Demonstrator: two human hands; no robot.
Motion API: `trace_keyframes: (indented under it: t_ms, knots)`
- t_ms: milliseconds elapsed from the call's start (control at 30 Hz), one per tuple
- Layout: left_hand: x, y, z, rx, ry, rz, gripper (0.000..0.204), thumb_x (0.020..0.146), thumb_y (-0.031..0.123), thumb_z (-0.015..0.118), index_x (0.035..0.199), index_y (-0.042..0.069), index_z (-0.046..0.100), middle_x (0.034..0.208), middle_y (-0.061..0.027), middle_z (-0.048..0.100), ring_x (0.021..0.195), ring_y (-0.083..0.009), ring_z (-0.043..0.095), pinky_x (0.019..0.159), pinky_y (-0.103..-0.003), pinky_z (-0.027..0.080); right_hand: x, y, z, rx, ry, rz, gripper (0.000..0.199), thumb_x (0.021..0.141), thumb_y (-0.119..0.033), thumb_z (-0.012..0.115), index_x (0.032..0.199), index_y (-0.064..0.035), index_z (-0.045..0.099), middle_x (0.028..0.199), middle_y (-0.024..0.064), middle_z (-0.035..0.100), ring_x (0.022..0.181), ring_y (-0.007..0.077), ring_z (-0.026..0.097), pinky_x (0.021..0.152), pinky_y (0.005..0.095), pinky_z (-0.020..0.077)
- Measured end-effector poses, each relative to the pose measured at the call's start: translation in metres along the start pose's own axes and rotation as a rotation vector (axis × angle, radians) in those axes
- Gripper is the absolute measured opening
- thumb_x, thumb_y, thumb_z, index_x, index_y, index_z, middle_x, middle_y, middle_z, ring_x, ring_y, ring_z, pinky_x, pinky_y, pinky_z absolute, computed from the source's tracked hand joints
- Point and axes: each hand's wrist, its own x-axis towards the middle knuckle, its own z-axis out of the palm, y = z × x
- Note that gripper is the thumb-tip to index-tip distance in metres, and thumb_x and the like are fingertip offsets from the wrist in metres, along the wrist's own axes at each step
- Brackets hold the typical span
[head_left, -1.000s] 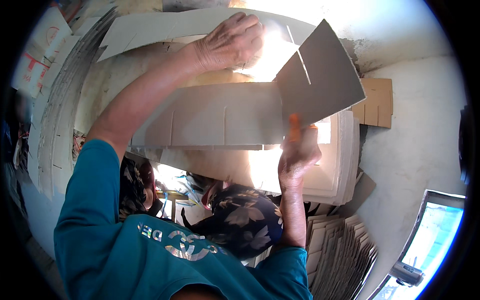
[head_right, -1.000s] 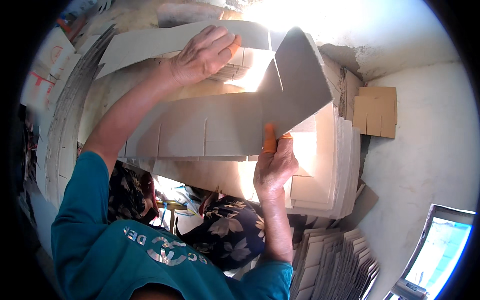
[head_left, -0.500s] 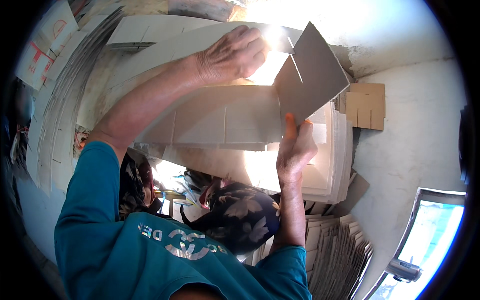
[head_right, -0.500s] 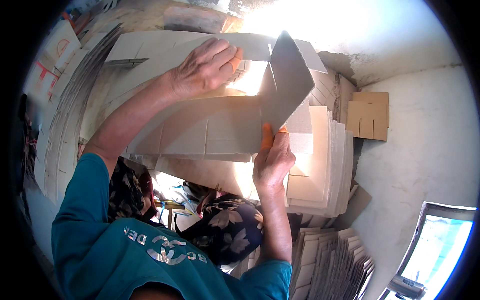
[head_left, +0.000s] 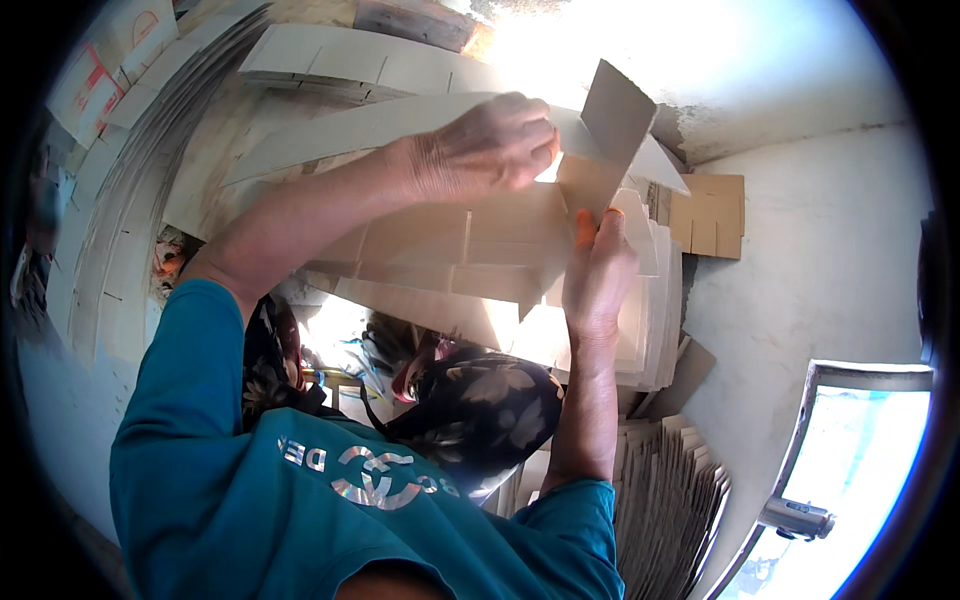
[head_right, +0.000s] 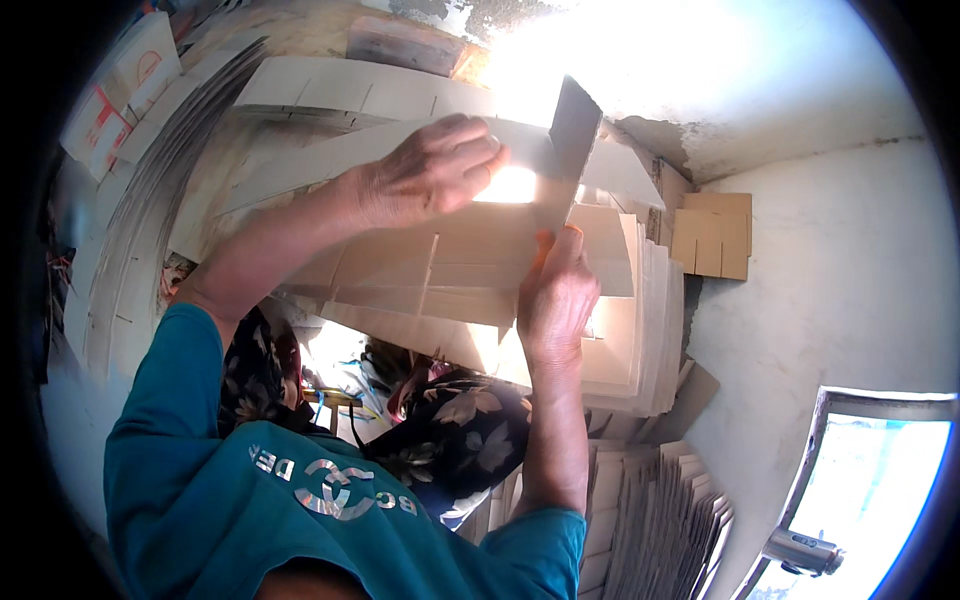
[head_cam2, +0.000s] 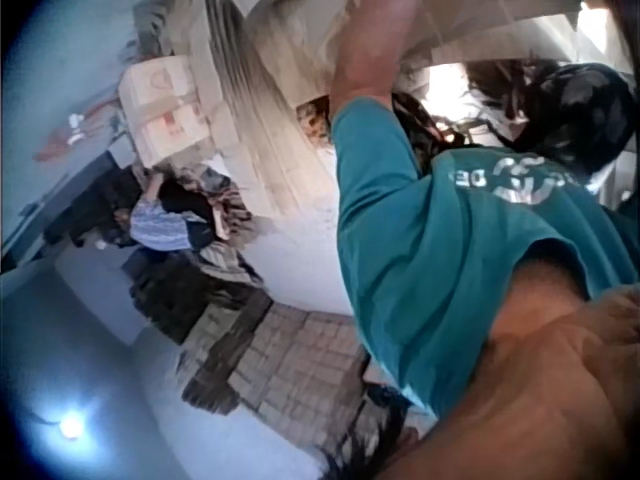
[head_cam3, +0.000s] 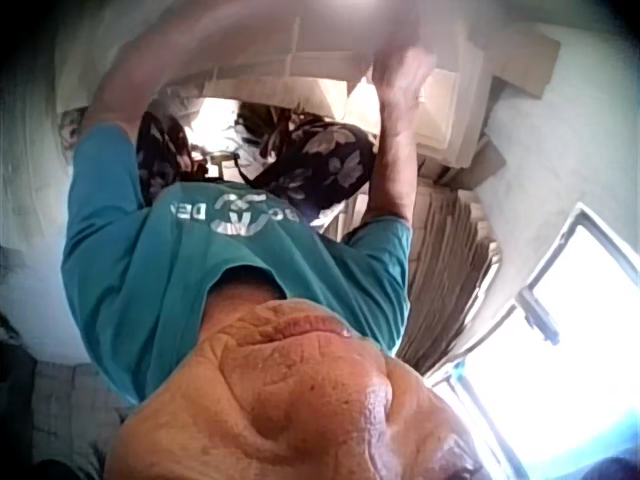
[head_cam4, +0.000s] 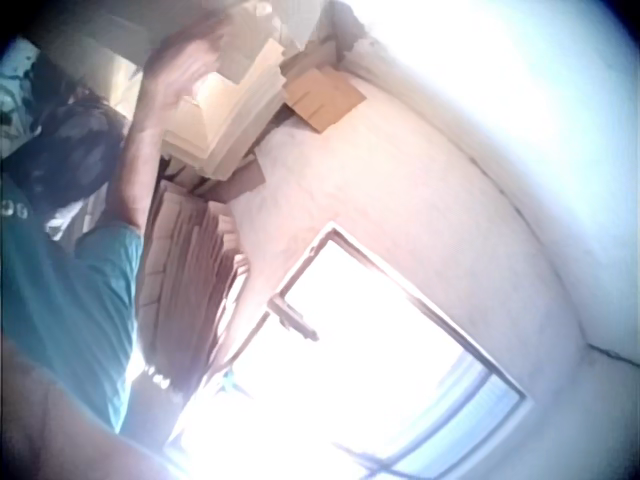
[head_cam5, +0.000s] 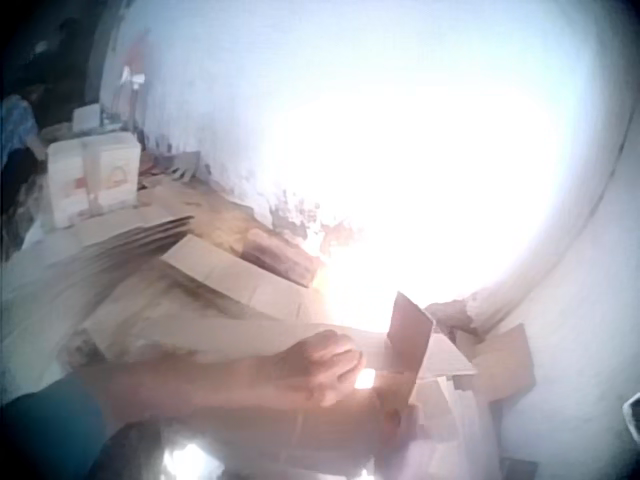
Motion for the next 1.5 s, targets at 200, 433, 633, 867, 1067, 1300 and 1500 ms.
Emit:
trace_keyframes:
  t_ms: [200, 433, 633, 867, 1067, 1300, 1500]
  knots:
    - [0.006, 0.028, -0.007, -0.239, -0.112, -0.260, 0.010, 0.070, -0.006, 0.061, 0.067, 0.001, 0.055, 0.063, -0.0080, 0.051, 0.060, -0.0179, 0.054, 0.054, -0.029, 0.050, 0.012, 0.003, -0.012, -0.175, -0.176, -0.111, 0.006, 0.078, 0.003, 0.054, 0.084, 0.0025, 0.053, 0.068, 0.0219, 0.058, 0.065, 0.0402, 0.060, 0.059, 0.0459, 0.0468]
    - [-0.022, 0.006, 0.012, -0.323, -0.539, -0.541, 0.021, 0.077, 0.008, 0.067, 0.068, -0.004, 0.052, 0.078, -0.0217, 0.060, 0.079, -0.0370, 0.061, 0.068, -0.043, 0.050, 0.046, 0.018, 0.038, -0.058, -0.664, -0.111, 0.012, 0.079, -0.001, 0.051, 0.086, 0.0037, 0.059, 0.079, 0.0215, 0.061, 0.069, 0.0356, 0.061, 0.066, 0.0437, 0.0496]
    - [-0.065, 0.018, 0.036, -0.259, -0.819, -0.640, 0.046, 0.084, 0.027, 0.065, 0.114, -0.003, 0.046, 0.103, -0.0161, 0.057, 0.106, -0.0314, 0.051, 0.089, -0.043, 0.042, 0.040, 0.051, 0.079, 0.108, -0.839, 0.041, 0.011, 0.079, -0.004, 0.058, 0.080, 0.0067, 0.060, 0.064, 0.0134, 0.061, 0.051, 0.0203, 0.061, 0.045, 0.0319, 0.0490]
    - [-0.067, 0.017, 0.019, -0.159, -0.793, -0.636, 0.069, 0.087, 0.034, 0.060, 0.139, -0.001, 0.030, 0.129, -0.0175, 0.050, 0.119, -0.0315, 0.046, 0.100, -0.041, 0.040, -0.023, 0.148, 0.023, -0.025, 0.130, 0.260, 0.033, 0.079, -0.014, 0.071, 0.110, -0.0068, 0.063, 0.080, 0.0117, 0.067, 0.073, 0.0226, 0.066, 0.067, 0.0337, 0.0535]
    - [-0.036, 0.055, -0.005, -0.287, -0.695, -0.485, 0.068, 0.089, 0.040, 0.054, 0.142, 0.005, 0.031, 0.136, -0.0157, 0.046, 0.127, -0.0338, 0.041, 0.105, -0.044, 0.038, -0.138, 0.228, 0.016, -0.725, -0.393, 0.559, 0.080, 0.077, -0.047, 0.069, 0.136, -0.0037, 0.038, 0.126, 0.0183, 0.050, 0.114, 0.0375, 0.045, 0.092, 0.0483, 0.0433]
    - [-0.056, 0.099, 0.032, -0.327, -0.783, -0.410, 0.087, 0.083, 0.057, 0.052, 0.143, 0.000, 0.024, 0.144, -0.0226, 0.031, 0.137, -0.0312, 0.026, 0.113, -0.042, 0.025, -0.147, 0.261, 0.020, -0.614, -0.160, 0.451, 0.074, 0.069, -0.042, 0.076, 0.124, -0.0022, 0.047, 0.114, 0.0184, 0.057, 0.105, 0.0347, 0.052, 0.084, 0.0452, 0.0451]
    - [-0.046, 0.090, -0.023, -0.369, -0.598, -0.549, 0.061, 0.080, 0.034, 0.066, 0.127, 0.000, 0.047, 0.121, -0.0165, 0.056, 0.115, -0.0299, 0.051, 0.099, -0.039, 0.040, -0.129, 0.252, -0.011, -0.272, -0.088, 0.699, 0.038, 0.074, -0.031, 0.072, 0.091, -0.0025, 0.053, 0.079, 0.0179, 0.061, 0.071, 0.0337, 0.055, 0.073, 0.0376, 0.0449]
